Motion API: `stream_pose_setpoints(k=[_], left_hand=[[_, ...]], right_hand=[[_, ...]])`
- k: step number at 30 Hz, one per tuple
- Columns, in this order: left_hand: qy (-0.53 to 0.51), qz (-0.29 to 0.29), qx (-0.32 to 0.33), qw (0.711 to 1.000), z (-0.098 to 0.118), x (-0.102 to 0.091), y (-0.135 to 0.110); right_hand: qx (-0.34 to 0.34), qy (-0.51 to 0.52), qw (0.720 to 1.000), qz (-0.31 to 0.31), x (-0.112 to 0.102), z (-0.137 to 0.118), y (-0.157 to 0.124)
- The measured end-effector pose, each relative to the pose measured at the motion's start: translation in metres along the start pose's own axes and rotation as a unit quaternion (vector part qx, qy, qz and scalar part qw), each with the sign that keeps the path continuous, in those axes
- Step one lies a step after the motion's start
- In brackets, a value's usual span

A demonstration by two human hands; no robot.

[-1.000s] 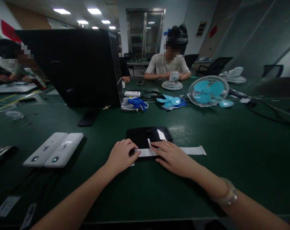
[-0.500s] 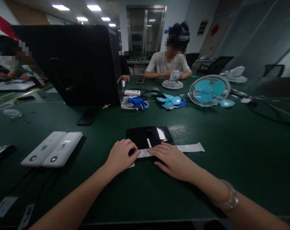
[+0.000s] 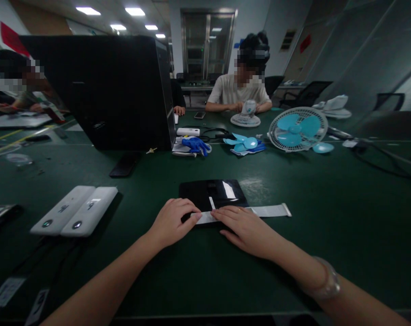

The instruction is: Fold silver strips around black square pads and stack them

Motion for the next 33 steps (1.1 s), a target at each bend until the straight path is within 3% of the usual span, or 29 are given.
stream_pose_setpoints(k=[14,33], left_hand=[[0.029,-0.008,0.021,0.999,0.0004,-0.0008,-0.001],[0.051,-0.008,0.028,0.998,-0.0003,-0.0003,-0.0009]], right_hand=[[-0.006,-0.031,0.999,0.034,0.005,0.0062,-0.0017],[-0.016,-0.003,1.0,0.003,0.0012,-0.0001,0.0016]])
Point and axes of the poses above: each hand's wrist, its own y-axis towards the middle knuckle, its own x-axis out of the palm, z = x × y, the point moved 1 cm from there along y, towards the middle knuckle, and after that the axes turned 7 degrees about y, right-handed, at the moved point
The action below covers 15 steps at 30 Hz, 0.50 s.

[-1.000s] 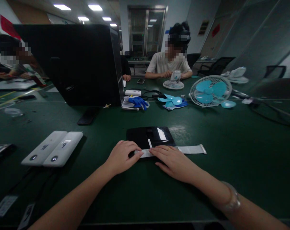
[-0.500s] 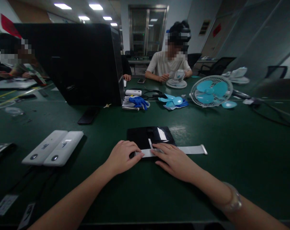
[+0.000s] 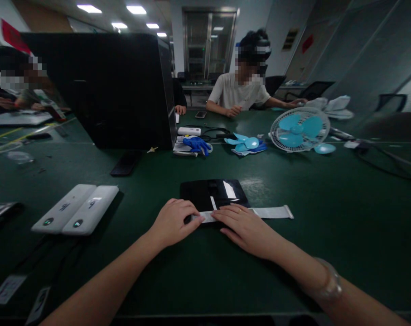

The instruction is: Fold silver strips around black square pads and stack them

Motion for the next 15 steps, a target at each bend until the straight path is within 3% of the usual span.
stream_pose_setpoints(k=[5,15], left_hand=[[-0.014,0.001,-0.021,1.0,-0.001,0.0,0.0],[-0.122,0.086,-0.171,0.974,-0.014,0.003,0.0]], right_hand=[[0.023,-0.011,1.0,-0.003,0.0,0.006,-0.001],[0.086,-0.026,0.996,-0.028,0.007,0.032,-0.004]])
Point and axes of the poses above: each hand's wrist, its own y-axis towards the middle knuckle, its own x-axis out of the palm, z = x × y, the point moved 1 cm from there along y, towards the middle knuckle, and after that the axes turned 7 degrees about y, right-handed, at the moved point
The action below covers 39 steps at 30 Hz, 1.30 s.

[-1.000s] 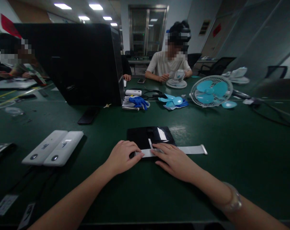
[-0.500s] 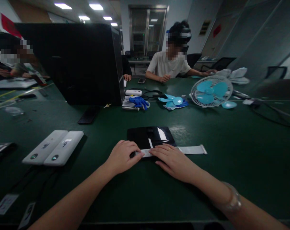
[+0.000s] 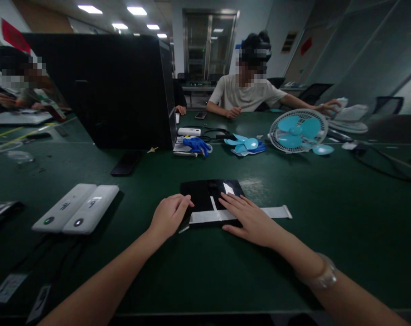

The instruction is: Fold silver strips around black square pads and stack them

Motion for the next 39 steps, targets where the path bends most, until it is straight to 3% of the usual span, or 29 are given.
stream_pose_setpoints(k=[13,24,39], left_hand=[[0.144,-0.097,0.02,0.985,0.01,0.002,-0.001],[0.137,-0.055,0.027,0.989,0.005,0.001,0.001],[0.119,-0.056,0.018,0.991,0.007,0.001,0.001]], right_hand=[[0.012,0.016,1.0,-0.001,-0.003,-0.008,0.0],[-0.046,0.038,0.998,-0.002,-0.005,-0.012,0.009],[-0.034,0.023,0.999,-0.012,-0.006,-0.015,0.009]])
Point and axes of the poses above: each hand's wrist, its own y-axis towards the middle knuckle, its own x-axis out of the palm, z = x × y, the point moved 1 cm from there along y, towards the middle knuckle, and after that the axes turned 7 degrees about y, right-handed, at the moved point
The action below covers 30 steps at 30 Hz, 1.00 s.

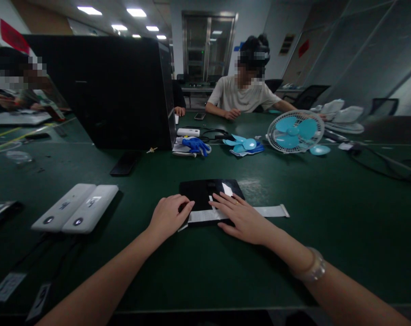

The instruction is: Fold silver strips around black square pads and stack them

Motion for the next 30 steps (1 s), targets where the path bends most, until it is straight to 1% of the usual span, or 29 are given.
stream_pose_setpoints(k=[3,8,10,13,16,20,23,26,30], left_hand=[[0.001,0.007,0.006,1.0,0.0,0.0,0.001],[-0.006,0.05,0.007,0.999,-0.002,0.0,0.001],[-0.017,0.058,0.0,0.998,-0.003,0.0,0.0],[-0.034,0.056,-0.006,0.998,-0.004,-0.001,0.0],[-0.04,0.049,-0.011,0.998,-0.005,-0.002,-0.001],[-0.039,0.039,-0.012,0.998,-0.008,-0.002,0.0],[-0.037,0.028,-0.011,0.999,-0.008,-0.002,0.0],[-0.035,0.019,-0.005,0.999,-0.009,-0.001,-0.001],[-0.037,0.013,0.0,0.999,-0.008,-0.002,-0.002]], right_hand=[[0.001,-0.007,1.0,0.002,0.001,0.0,0.0],[0.001,-0.024,1.0,0.012,0.003,0.002,0.0],[0.008,-0.034,0.999,0.013,0.003,0.006,0.0],[0.026,-0.048,0.998,0.013,0.002,0.015,-0.001],[0.048,-0.06,0.997,0.02,0.0,0.031,-0.003],[0.098,-0.09,0.991,0.019,-0.005,0.061,-0.008],[0.151,-0.107,0.983,0.014,-0.011,0.092,-0.017],[0.219,-0.118,0.968,0.012,-0.017,0.132,-0.033],[0.334,-0.116,0.935,0.025,-0.029,0.19,-0.068]])
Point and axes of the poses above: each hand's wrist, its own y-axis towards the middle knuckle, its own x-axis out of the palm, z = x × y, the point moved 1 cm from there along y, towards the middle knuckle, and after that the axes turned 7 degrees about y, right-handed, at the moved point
